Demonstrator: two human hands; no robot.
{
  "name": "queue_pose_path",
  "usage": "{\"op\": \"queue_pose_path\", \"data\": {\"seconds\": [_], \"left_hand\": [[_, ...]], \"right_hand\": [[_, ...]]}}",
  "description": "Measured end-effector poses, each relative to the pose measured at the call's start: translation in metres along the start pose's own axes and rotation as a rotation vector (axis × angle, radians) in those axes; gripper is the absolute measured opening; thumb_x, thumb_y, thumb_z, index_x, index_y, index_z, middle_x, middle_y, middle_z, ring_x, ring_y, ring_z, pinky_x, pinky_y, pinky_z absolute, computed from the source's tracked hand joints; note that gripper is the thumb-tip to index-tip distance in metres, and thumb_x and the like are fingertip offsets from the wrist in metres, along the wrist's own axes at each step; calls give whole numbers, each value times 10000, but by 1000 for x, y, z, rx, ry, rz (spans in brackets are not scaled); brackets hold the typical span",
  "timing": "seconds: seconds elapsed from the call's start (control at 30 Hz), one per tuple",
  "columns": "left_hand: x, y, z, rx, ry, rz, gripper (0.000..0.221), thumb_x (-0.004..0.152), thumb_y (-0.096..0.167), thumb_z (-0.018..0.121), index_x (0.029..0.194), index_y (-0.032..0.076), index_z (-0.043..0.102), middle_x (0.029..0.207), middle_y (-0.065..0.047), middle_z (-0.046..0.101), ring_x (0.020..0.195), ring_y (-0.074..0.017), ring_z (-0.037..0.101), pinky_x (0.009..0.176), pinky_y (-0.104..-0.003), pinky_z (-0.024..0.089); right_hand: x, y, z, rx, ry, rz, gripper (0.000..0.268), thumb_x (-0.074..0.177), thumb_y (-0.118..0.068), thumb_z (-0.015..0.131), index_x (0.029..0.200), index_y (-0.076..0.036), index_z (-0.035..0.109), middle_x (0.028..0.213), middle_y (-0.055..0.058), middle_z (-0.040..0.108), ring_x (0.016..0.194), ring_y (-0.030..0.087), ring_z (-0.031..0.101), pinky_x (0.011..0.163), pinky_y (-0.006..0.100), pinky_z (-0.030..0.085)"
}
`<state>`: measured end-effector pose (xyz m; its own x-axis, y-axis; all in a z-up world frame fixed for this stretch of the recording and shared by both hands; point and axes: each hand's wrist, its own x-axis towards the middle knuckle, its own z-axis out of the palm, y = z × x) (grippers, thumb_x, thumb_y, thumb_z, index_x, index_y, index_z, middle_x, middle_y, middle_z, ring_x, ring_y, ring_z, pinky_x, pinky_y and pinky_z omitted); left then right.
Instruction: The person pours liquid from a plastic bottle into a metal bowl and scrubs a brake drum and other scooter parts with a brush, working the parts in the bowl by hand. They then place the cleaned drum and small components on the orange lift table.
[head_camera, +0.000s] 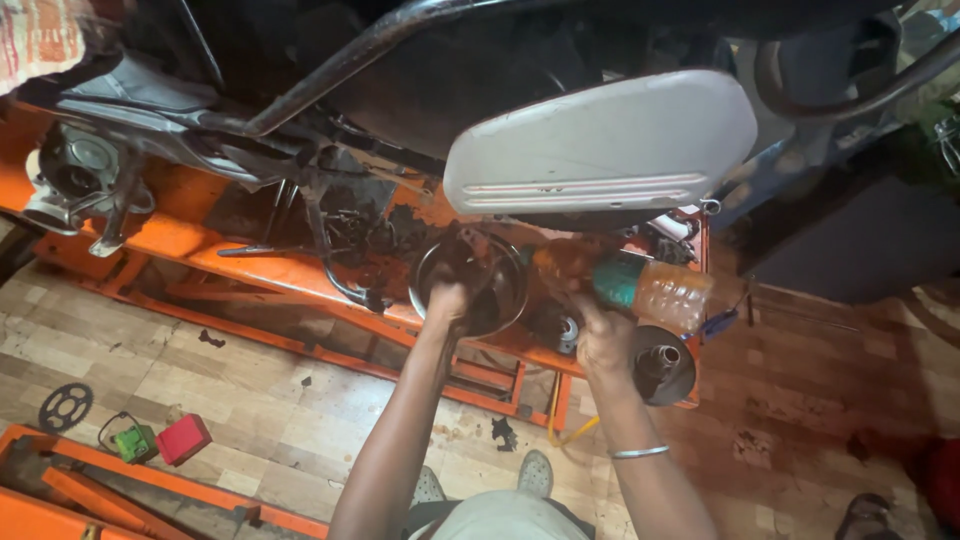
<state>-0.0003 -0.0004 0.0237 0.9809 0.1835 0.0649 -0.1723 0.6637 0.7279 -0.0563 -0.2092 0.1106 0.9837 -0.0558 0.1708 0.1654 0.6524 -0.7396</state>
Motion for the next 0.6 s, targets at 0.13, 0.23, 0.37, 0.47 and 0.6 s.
{"op": "queue_pose_path", "data": {"seconds": [0.13,0.23,0.37,0.47,0.6], "left_hand": [[-28,37,31,110,11,77,778,879,-78,606,1574,142,334,1146,-107,648,846,-144,656,641,-247,561],[-26,29,23,-53,117,-45,594,852,-89,611,1403,77,462,1142,-66,662,892,-162,692,700,-297,632],[-21,25,21,77,154,89,452,859,-151,670,1280,-23,568,1103,-135,686,877,-220,682,670,-328,602],[-8,-12,-13,101,309,-16,403,851,-117,649,1239,-17,603,1107,-109,698,914,-211,712,694,-342,638],[1,-43,-44,-102,155,-68,445,849,-28,480,1270,9,621,1071,-168,717,877,-265,731,703,-356,647]], "right_hand": [[4,8,-22,-8,-80,-80,437,806,127,769,1215,27,651,1218,118,690,1103,248,714,1031,435,587],[3,12,-28,-80,-78,-55,408,821,155,761,1204,53,664,1250,137,694,1110,261,709,1051,416,561],[2,7,-11,-76,-80,-72,406,833,137,769,1210,28,667,1228,115,693,1089,232,707,1034,411,574],[3,17,-24,-90,-43,-71,389,839,122,778,1200,30,666,1211,117,699,1072,232,712,1027,410,578],[7,33,-47,-81,3,22,333,854,78,778,1173,54,687,1174,138,728,1052,252,726,1020,403,577]]}}
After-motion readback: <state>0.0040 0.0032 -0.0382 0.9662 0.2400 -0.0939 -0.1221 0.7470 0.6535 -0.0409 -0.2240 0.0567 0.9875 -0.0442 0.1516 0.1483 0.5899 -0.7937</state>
